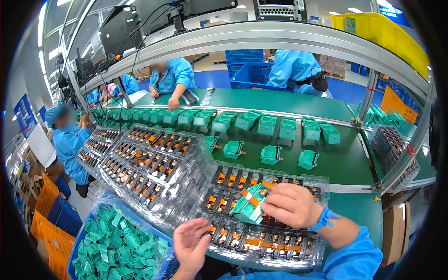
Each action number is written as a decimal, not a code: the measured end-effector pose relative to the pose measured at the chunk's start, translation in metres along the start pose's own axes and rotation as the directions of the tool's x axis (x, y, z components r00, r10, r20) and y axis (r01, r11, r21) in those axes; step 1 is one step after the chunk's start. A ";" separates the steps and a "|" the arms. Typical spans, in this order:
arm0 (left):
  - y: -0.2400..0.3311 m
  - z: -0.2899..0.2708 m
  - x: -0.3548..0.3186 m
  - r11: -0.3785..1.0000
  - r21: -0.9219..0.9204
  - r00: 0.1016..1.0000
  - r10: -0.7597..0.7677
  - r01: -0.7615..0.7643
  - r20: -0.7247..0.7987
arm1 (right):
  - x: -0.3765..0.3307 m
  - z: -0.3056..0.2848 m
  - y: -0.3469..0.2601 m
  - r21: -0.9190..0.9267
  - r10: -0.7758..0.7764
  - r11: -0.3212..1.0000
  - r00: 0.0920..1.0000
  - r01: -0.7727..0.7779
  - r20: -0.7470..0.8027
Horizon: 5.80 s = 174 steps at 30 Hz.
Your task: The person picks up a green plastic housing from a bin, takes a black component from a tray, and fits the component into the housing by hand. The person then places the assembled unit onto the conveyor belt and repeats the process.
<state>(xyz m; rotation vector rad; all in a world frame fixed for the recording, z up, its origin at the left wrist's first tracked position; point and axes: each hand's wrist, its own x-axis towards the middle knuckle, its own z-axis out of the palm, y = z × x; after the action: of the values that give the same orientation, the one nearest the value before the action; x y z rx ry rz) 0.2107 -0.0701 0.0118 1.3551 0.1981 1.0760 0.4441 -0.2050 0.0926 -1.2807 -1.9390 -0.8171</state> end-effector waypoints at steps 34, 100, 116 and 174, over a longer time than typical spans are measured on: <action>0.061 -0.378 0.025 -0.258 0.904 0.914 0.317 0.340 -0.253 | -0.241 -0.044 0.171 0.196 0.966 -0.258 -0.246 -0.946 0.083; 0.069 -0.026 0.026 0.599 -0.327 0.670 -0.722 0.731 0.174 | -0.027 0.020 0.019 0.786 0.725 -0.538 0.309 -0.304 0.615; -0.031 0.035 0.043 0.845 -0.038 0.845 -0.532 0.534 0.051 | -0.019 0.020 -0.018 0.555 0.747 0.372 0.595 -0.744 0.297; -0.020 0.027 0.015 0.994 -0.063 0.996 -0.088 0.086 -0.022 | -0.095 -0.040 0.090 -0.286 0.453 0.824 0.872 -0.490 -0.188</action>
<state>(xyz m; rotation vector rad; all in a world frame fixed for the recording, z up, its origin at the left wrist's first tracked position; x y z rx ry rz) 0.2471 -0.0754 0.0093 1.2667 0.2378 1.0179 0.5639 -0.2569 0.0525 -1.7775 -1.3344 -0.9441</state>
